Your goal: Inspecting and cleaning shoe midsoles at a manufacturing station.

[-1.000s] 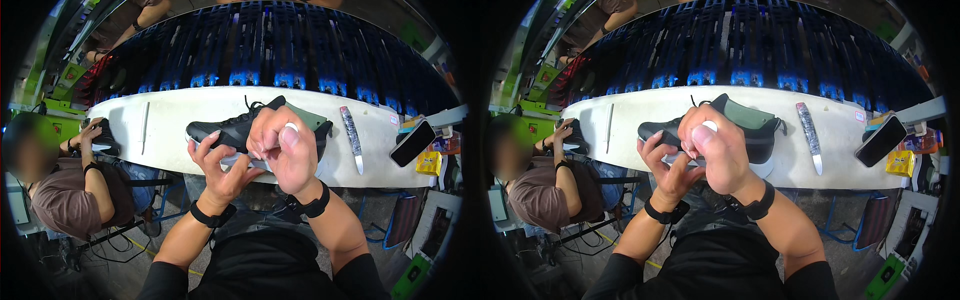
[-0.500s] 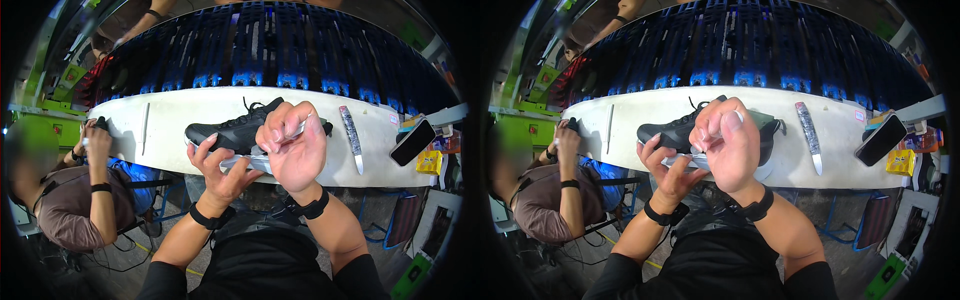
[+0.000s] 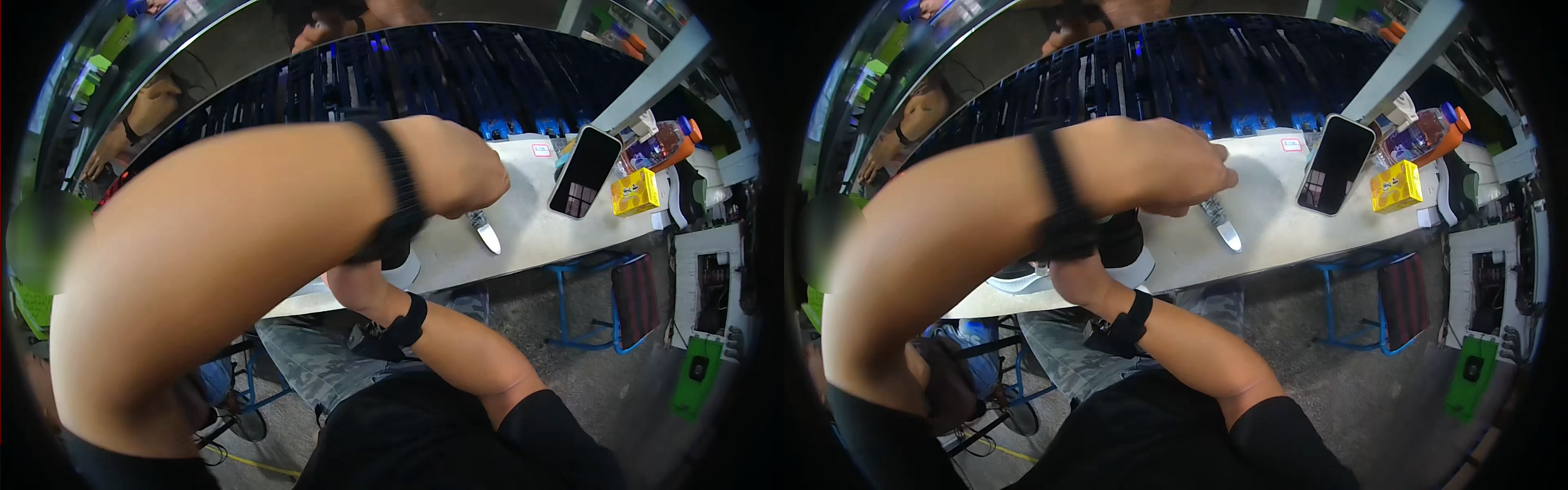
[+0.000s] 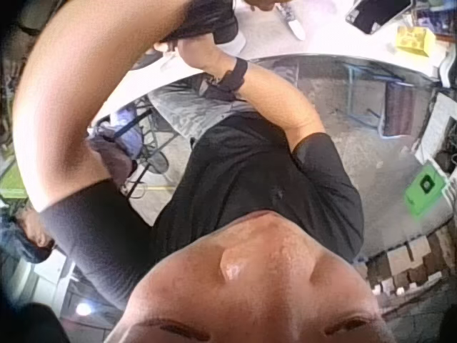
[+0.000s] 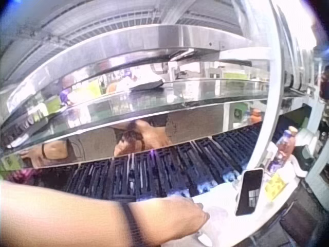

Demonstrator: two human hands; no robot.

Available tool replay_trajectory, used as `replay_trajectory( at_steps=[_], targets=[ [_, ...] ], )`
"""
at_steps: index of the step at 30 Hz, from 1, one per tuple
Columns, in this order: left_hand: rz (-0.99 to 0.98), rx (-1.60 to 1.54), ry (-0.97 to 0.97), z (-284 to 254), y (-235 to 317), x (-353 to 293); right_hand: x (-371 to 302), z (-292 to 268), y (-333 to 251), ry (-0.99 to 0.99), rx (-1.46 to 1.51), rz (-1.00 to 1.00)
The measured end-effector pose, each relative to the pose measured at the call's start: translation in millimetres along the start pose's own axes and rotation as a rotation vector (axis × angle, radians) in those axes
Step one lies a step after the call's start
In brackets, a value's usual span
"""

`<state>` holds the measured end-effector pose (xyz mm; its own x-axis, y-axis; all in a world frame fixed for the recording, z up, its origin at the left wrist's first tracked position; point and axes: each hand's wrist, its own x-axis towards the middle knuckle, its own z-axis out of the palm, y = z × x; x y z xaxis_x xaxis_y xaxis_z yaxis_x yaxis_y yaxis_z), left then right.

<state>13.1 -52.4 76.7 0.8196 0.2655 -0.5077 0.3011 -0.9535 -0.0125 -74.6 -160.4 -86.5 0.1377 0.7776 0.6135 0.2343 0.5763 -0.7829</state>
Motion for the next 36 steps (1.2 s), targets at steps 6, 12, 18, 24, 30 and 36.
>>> replay_trajectory(
  at_steps=[6,12,18,24,30,36],
  targets=[
    [0.188,0.201,-0.365,-12,-25,61,54,-32,-46,-0.1,1.294,0.665],
    [0.222,0.134,-0.185,29,-32,86,41,-20,-40,-0.153,1.284,0.579],
    [0.063,-0.064,0.229,-48,-46,-40,55,-36,-24,-0.18,1.182,0.58],
    [-0.387,-0.307,0.88,-11,-15,-250,63,-37,-33,-0.157,1.158,0.563],
    [-0.687,-0.974,1.232,78,49,-294,58,-44,-23,0.003,1.282,0.465],
    [0.019,-1.39,1.861,150,29,-220,52,-47,-22,-0.009,1.301,0.394]
  ],
)
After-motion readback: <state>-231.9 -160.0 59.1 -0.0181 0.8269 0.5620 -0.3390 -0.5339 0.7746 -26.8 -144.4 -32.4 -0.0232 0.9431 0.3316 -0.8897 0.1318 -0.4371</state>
